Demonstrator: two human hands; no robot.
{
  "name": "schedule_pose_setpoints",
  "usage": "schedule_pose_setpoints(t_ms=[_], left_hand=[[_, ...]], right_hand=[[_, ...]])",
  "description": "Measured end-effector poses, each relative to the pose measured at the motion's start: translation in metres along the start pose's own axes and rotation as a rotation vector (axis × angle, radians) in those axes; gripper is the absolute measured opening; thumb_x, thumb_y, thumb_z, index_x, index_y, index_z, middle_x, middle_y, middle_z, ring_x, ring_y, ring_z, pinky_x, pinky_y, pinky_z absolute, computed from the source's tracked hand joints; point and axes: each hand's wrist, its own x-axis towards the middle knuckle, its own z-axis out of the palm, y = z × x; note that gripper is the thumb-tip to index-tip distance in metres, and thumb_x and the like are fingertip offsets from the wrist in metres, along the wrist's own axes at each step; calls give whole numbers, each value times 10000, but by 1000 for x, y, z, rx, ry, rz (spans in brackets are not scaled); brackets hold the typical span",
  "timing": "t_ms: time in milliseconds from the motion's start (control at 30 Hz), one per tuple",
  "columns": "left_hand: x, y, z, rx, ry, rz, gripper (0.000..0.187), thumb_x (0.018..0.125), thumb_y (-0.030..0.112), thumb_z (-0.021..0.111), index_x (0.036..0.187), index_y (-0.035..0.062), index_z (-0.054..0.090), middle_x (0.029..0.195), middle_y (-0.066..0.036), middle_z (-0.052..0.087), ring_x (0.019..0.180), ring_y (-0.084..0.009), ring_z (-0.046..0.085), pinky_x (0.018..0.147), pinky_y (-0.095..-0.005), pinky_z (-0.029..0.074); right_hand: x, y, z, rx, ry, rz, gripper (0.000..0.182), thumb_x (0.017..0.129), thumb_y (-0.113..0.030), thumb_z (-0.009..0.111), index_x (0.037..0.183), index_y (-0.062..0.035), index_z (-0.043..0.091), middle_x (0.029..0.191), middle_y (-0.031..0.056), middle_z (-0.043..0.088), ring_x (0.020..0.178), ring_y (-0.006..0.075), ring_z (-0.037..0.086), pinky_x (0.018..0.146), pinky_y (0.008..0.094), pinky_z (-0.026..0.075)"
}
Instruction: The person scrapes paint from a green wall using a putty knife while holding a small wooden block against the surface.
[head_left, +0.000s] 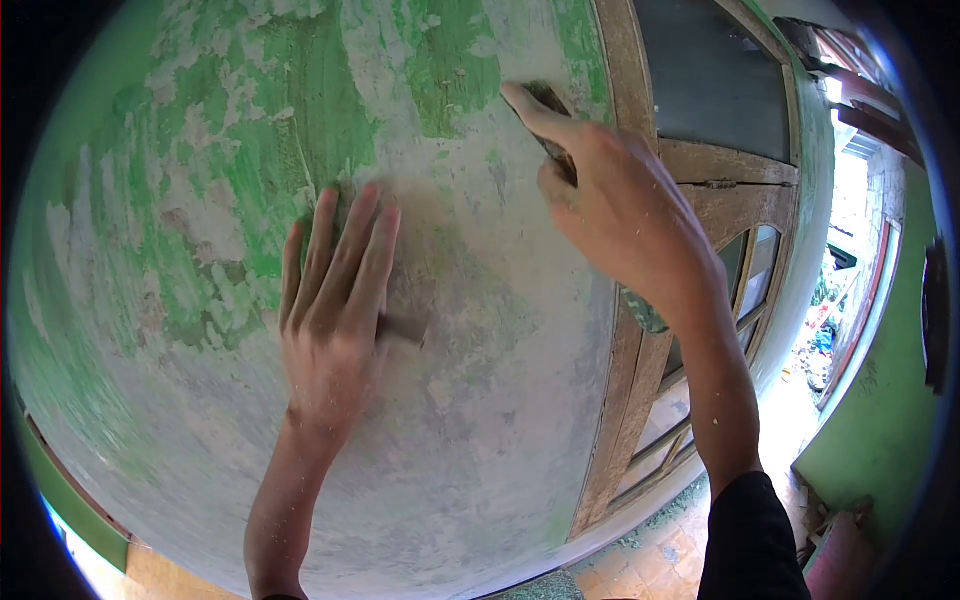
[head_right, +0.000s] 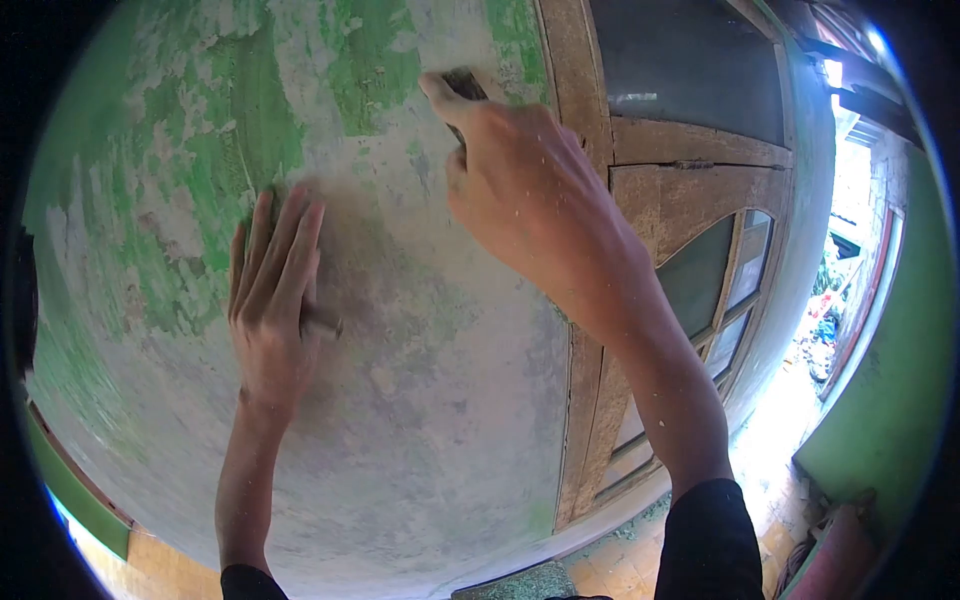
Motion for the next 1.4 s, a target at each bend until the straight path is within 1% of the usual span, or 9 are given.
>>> schedule_pose_setpoints(t_ms=[200,300,833,933,1000,1133,1200,1333,1400], left_hand=[[42,7,16,72,99,15,451,909,-11,626,1348,94,616,1431,-37,584,1348,-305,524,1111,-498,437],[41,4,21,94,123,25,434,919,38,645,1348,94,617,1436,-35,580,1350,-301,523,1109,-487,440],[39,5,16,71,115,24,400,944,82,630,1344,91,621,1433,-36,581,1349,-303,521,1109,-481,439],[41,4,15,49,108,23,406,940,72,630,1345,89,619,1441,-40,572,1358,-303,511,1122,-485,426],[42,3,16,61,91,28,419,934,63,633,1352,88,613,1455,-43,559,1368,-302,501,1133,-489,416],[41,3,14,40,83,15,424,929,58,636,1352,87,612,1463,-42,551,1372,-304,495,1131,-493,418],[41,4,15,41,88,23,423,929,55,636,1350,85,612,1466,-42,547,1371,-309,495,1129,-493,419],[40,3,14,42,88,17,420,932,58,631,1351,84,610,1465,-43,548,1371,-309,495,1129,-492,417],[40,4,15,32,95,18,421,935,61,629,1356,84,606,1463,-44,549,1369,-309,497,1128,-489,417]], right_hand=[[-2,7,14,-92,160,-86,593,893,25,506,1475,-88,474,1147,286,650,962,360,697,928,457,502],[2,5,3,-74,70,-51,594,870,46,509,1455,-55,486,1259,275,608,1177,403,601,1056,445,445],[-5,-5,9,-178,205,-179,453,852,-31,610,1297,8,536,1131,219,613,1146,364,568,989,459,469],[1,-11,0,-19,-158,155,405,858,-30,600,1253,3,520,1140,227,596,1144,359,565,990,453,470],[20,12,16,-95,388,-335,314,849,-1,578,1161,22,544,1087,277,616,1116,384,585,974,471,476],[11,1,10,-66,172,-82,614,827,52,545,1429,-68,532,1160,284,657,1057,388,668,1010,416,477],[3,-10,4,29,83,-32,253,819,49,546,1066,67,597,971,327,651,1037,439,627,923,506,496],[22,-9,2,-117,274,-173,280,833,27,541,1099,81,606,962,313,659,1000,454,647,901,493,515],[7,-17,-2,-80,35,22,614,803,91,519,1406,-23,544,1280,285,605,1045,358,679,980,409,482]])
